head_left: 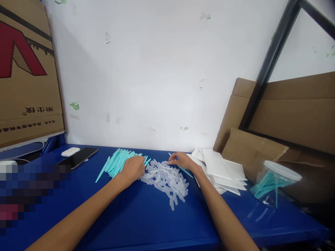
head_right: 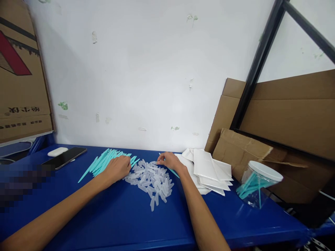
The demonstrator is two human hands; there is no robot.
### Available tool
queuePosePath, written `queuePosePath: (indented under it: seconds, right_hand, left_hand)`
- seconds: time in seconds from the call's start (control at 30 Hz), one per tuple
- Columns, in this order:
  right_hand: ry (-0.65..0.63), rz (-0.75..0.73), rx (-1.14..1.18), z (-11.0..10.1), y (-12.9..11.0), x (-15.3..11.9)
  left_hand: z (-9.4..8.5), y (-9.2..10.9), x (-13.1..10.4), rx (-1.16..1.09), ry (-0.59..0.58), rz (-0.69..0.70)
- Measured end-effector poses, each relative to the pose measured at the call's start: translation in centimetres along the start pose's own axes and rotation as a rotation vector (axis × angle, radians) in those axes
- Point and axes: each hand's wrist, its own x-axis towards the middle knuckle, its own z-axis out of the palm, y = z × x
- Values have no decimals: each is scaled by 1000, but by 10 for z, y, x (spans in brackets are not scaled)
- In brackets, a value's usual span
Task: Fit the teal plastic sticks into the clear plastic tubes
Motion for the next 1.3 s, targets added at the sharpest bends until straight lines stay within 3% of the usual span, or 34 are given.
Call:
queuePosePath:
  seconds: [0.5,0.9,1.3]
  right_hand:
    - [80,-15,-119,4,-5,0]
    - [-24,-18,-47,8,-6,2]
    - [162,-108,75,-1,-31,-4]
  left_hand:
    - [-1,4,-1,-13,16,-57]
    - [-8,5,-2,-1,69,-65]
    - [-15,5,-3,-78,135,40]
